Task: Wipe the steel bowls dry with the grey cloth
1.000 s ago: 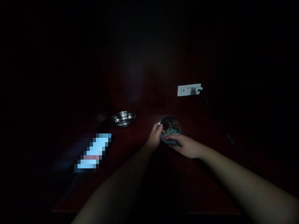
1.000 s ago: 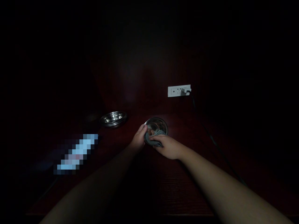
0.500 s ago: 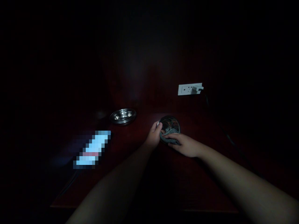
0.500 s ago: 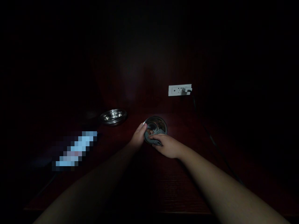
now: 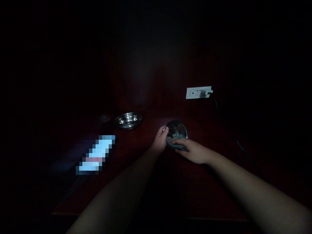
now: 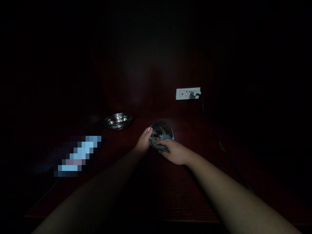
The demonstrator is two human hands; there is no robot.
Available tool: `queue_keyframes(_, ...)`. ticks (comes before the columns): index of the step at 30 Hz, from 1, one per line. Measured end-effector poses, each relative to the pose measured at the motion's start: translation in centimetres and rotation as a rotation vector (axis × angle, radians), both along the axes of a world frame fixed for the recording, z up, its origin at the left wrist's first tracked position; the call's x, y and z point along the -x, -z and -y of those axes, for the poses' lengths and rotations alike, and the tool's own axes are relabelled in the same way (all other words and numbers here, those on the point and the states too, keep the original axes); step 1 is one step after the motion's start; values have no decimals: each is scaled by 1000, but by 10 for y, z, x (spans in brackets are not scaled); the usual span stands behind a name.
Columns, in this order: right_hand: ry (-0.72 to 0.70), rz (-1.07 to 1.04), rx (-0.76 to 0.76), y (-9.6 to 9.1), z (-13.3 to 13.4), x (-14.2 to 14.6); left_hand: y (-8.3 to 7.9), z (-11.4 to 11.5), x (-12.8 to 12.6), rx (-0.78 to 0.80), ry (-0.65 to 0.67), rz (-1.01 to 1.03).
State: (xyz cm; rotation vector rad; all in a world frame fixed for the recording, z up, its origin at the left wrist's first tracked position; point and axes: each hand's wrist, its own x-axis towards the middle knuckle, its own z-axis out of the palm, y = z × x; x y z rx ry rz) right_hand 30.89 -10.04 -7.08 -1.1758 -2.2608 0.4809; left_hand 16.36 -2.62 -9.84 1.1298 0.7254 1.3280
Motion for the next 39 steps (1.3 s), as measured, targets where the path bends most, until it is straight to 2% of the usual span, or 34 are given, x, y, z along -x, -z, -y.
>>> queue_keyframes(12, 13, 42, 11, 0, -1, -1, -10, 9, 0, 1, 17, 13)
queue_keyframes(18, 11, 45, 16, -2, 0, -1, -1, 1, 0, 14, 64, 59)
queue_keyframes(28, 30, 30, 16, -1, -1, -1, 10, -10, -2, -13, 70, 99)
queue_keyframes(39, 13, 13, -10, 1, -2, -2, 9, -11, -2, -13, 65, 87)
